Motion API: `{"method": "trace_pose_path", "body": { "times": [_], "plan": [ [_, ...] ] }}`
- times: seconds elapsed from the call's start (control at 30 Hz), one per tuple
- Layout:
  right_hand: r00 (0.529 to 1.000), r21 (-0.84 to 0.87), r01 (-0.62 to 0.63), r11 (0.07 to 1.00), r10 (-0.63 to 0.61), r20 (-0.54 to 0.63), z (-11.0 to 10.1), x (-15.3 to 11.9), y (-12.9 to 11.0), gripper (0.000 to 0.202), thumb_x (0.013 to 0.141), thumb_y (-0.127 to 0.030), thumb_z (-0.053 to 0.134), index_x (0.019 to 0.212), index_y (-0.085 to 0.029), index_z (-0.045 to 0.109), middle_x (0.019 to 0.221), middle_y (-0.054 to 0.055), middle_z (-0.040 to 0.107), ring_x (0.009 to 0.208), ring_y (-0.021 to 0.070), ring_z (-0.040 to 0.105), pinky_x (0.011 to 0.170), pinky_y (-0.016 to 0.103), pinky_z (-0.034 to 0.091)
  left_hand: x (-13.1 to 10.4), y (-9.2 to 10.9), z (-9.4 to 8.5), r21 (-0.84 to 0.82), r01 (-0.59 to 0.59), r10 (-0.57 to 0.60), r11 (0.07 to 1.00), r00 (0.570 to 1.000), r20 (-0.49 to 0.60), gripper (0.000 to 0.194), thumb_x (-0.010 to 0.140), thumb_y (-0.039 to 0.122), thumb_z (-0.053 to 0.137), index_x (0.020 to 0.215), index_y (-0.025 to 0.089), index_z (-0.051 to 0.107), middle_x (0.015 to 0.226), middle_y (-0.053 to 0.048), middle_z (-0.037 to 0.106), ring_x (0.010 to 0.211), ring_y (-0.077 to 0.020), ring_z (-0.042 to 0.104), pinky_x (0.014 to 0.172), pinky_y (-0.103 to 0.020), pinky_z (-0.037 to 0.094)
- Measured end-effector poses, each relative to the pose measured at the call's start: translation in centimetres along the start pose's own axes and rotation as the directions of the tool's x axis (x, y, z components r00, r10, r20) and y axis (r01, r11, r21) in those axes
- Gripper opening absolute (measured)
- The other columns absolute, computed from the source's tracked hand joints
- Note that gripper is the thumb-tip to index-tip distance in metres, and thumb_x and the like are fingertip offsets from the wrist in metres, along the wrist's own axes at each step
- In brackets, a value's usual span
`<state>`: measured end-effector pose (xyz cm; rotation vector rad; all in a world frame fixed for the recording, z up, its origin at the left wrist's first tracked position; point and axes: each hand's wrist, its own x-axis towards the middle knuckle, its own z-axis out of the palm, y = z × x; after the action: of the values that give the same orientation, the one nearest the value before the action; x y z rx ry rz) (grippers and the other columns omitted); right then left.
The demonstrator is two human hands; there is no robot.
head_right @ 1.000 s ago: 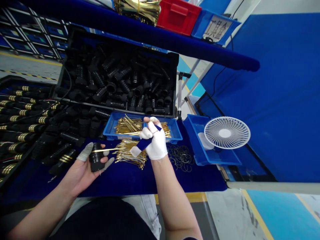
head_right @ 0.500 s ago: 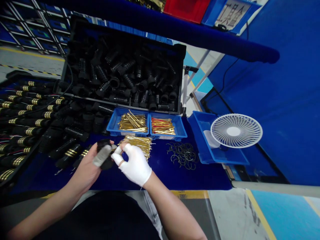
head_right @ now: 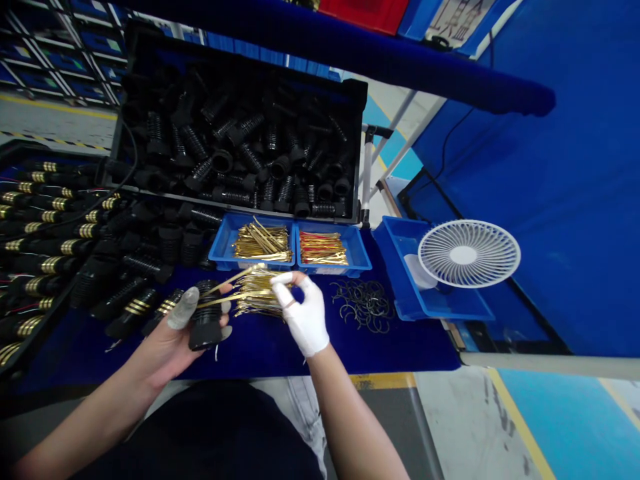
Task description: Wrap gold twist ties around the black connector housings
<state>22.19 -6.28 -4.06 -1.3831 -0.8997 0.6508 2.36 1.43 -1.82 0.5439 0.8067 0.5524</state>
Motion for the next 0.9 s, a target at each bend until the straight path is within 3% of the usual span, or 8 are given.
{"method": "trace_pose_path", "body": {
  "times": [0.07, 0.17, 0.27, 0.47, 0.63, 0.73, 0.83, 0.9],
  "plan": [
    [0.977, -0.021, 0.148, 0.989, -0.143, 0.158, 0.3, -0.4, -0.6, 0.014, 0.082, -0.034, 0.078, 0.091, -0.023, 0.074, 0.088, 0.003, 0.073, 0.08, 0.0187, 0.068, 0.079, 0.034, 0.055, 0.2, -0.7, -0.2, 0.024, 0.044, -0.045, 0.999, 0.998, 0.038, 0.054, 0.067, 0.047, 0.089, 0.107, 0.015, 0.071, 0.086, -0.007, 0.074, 0.072, -0.0212, 0.072, 0.069, -0.036, 0.064],
    [0.906, 0.036, 0.28, 0.959, -0.276, 0.322, 1.3, -1.4, -1.3, 0.011, 0.082, -0.034, 0.079, 0.088, -0.024, 0.076, 0.087, 0.004, 0.071, 0.081, 0.019, 0.068, 0.078, 0.034, 0.056, 0.3, -2.1, -0.4, 0.089, 0.152, -0.165, 0.984, 0.973, 0.16, 0.045, 0.069, 0.044, 0.088, 0.098, 0.014, 0.071, 0.083, -0.009, 0.075, 0.068, -0.0218, 0.073, 0.064, -0.033, 0.063],
    [0.916, 0.056, 0.307, 0.95, -0.311, 0.253, 2.2, -2.2, -0.9, 0.01, 0.083, -0.031, 0.078, 0.081, -0.023, 0.071, 0.082, 0.002, 0.065, 0.074, 0.0163, 0.064, 0.07, 0.031, 0.054, 0.1, -3.0, -0.6, 0.058, 0.194, -0.202, 0.979, 0.957, 0.208, 0.045, 0.073, 0.046, 0.085, 0.103, 0.015, 0.072, 0.088, -0.01, 0.076, 0.071, -0.0207, 0.073, 0.067, -0.031, 0.062],
    [0.973, -0.041, 0.227, 0.973, -0.224, 0.054, 2.5, -3.1, 0.2, 0.017, 0.087, -0.026, 0.068, 0.077, -0.022, 0.055, 0.079, 0.0, 0.056, 0.072, 0.016, 0.056, 0.07, 0.032, 0.049, 0.2, -3.6, -0.2, 0.02, 0.099, -0.101, 0.995, 0.964, 0.245, 0.044, 0.083, 0.037, 0.079, 0.123, 0.022, 0.068, 0.112, -0.01, 0.074, 0.093, -0.0229, 0.071, 0.077, -0.032, 0.059],
    [0.919, -0.287, 0.343, 0.894, -0.257, 0.298, 1.4, -3.6, -0.9, 0.005, 0.089, -0.021, 0.061, 0.085, -0.022, 0.059, 0.086, 0.003, 0.062, 0.081, 0.0178, 0.06, 0.078, 0.032, 0.049, 0.6, -3.2, 0.3, 0.092, 0.087, -0.105, 0.992, 0.972, 0.209, 0.049, 0.086, 0.04, 0.075, 0.13, 0.021, 0.065, 0.125, -0.013, 0.068, 0.104, -0.0265, 0.069, 0.08, -0.033, 0.058],
    [0.961, -0.316, 0.204, 0.926, -0.127, 0.246, 0.6, -3.3, -1.2, 0.011, 0.09, -0.021, 0.061, 0.079, -0.022, 0.057, 0.082, 0.001, 0.062, 0.08, 0.0173, 0.061, 0.079, 0.031, 0.048, 0.4, -3.1, 0.5, 0.122, 0.038, -0.057, 0.992, 0.985, 0.161, 0.046, 0.08, 0.029, 0.082, 0.123, 0.028, 0.067, 0.118, -0.006, 0.07, 0.096, -0.0214, 0.07, 0.082, -0.033, 0.057],
    [0.98, -0.349, 0.092, 0.933, -0.023, 0.197, 0.4, -3.3, -0.8, 0.013, 0.089, -0.019, 0.061, 0.077, -0.021, 0.056, 0.08, 0.0, 0.064, 0.079, 0.0174, 0.062, 0.079, 0.031, 0.047, 0.4, -3.5, 0.5, 0.147, 0.021, -0.046, 0.989, 0.985, 0.167, 0.029, 0.077, 0.031, 0.084, 0.102, 0.021, 0.073, 0.097, -0.005, 0.073, 0.084, -0.0189, 0.069, 0.08, -0.031, 0.056],
    [0.98, -0.358, 0.076, 0.931, -0.003, 0.201, 0.5, -3.6, -0.6, 0.01, 0.089, -0.019, 0.061, 0.079, -0.021, 0.057, 0.081, 0.001, 0.065, 0.08, 0.0176, 0.062, 0.079, 0.031, 0.047, 0.5, -4.1, 0.3, 0.24, -0.005, -0.038, 0.971, 0.984, 0.176, 0.03, 0.072, 0.03, 0.088, 0.095, 0.016, 0.075, 0.087, -0.005, 0.074, 0.077, -0.0181, 0.068, 0.075, -0.028, 0.054]
  ]
}}
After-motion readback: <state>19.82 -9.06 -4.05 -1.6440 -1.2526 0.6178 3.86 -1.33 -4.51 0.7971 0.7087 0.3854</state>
